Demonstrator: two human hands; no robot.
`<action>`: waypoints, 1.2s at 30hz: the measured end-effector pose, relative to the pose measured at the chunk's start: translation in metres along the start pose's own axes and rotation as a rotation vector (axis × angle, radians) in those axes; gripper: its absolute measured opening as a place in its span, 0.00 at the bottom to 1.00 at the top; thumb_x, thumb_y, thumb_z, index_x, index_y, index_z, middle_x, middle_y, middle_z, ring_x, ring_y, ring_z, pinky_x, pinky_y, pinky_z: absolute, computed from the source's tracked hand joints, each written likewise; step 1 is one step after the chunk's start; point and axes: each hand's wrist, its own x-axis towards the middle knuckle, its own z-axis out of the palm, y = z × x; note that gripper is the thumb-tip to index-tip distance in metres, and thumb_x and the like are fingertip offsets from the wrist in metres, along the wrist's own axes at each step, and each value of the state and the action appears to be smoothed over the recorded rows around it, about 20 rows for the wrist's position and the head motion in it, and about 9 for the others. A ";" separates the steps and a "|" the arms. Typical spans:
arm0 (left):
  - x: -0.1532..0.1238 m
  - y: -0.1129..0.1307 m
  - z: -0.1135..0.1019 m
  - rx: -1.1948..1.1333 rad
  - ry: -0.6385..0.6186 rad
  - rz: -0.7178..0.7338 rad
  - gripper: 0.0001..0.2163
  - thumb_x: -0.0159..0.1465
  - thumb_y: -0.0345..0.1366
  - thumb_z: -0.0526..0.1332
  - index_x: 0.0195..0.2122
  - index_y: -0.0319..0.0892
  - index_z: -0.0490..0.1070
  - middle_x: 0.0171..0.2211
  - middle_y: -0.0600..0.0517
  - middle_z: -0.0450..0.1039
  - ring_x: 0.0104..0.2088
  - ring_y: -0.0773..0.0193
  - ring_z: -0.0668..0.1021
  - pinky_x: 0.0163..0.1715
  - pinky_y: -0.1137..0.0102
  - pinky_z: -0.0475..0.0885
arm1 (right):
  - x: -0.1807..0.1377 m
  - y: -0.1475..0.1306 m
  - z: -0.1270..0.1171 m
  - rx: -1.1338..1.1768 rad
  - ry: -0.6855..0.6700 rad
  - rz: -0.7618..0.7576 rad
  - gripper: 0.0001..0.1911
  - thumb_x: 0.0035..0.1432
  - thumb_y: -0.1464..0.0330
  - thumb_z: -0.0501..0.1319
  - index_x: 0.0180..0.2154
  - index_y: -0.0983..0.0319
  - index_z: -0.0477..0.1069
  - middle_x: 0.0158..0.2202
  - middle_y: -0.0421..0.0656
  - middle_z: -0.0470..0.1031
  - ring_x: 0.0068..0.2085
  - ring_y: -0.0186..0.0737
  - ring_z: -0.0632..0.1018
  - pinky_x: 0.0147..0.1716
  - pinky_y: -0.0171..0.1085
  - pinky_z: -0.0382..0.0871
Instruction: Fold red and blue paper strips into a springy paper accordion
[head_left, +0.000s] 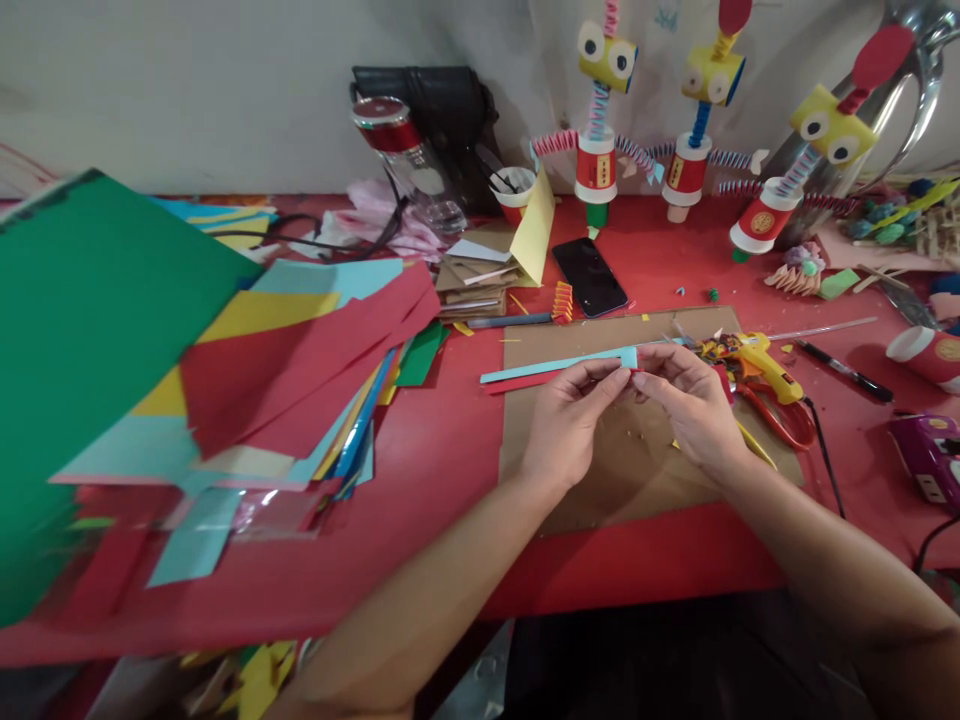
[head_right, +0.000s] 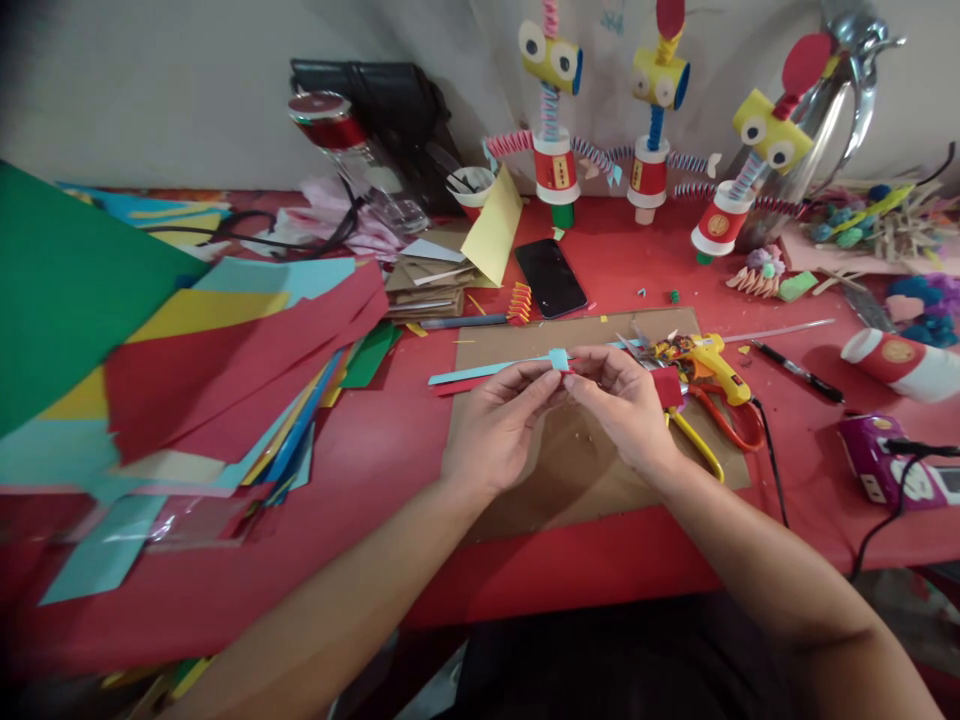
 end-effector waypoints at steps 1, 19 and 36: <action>0.000 0.001 0.000 -0.002 -0.004 0.005 0.06 0.48 0.36 0.73 0.27 0.43 0.80 0.28 0.54 0.79 0.30 0.69 0.78 0.38 0.71 0.75 | 0.000 0.000 0.000 -0.005 -0.001 -0.005 0.08 0.48 0.67 0.70 0.34 0.57 0.78 0.30 0.36 0.79 0.32 0.31 0.76 0.34 0.33 0.73; 0.007 0.009 -0.009 0.111 -0.086 -0.027 0.11 0.42 0.36 0.75 0.29 0.44 0.82 0.32 0.50 0.82 0.35 0.65 0.79 0.43 0.68 0.73 | 0.000 -0.005 -0.001 -0.056 -0.014 0.013 0.12 0.45 0.63 0.72 0.31 0.60 0.74 0.29 0.38 0.76 0.30 0.32 0.74 0.33 0.35 0.71; 0.017 0.012 -0.014 0.181 0.005 -0.070 0.13 0.37 0.33 0.76 0.26 0.41 0.81 0.27 0.51 0.80 0.29 0.67 0.78 0.37 0.69 0.73 | 0.000 -0.020 -0.005 -0.495 -0.081 -0.046 0.08 0.53 0.66 0.63 0.35 0.61 0.78 0.31 0.41 0.79 0.32 0.35 0.77 0.34 0.36 0.71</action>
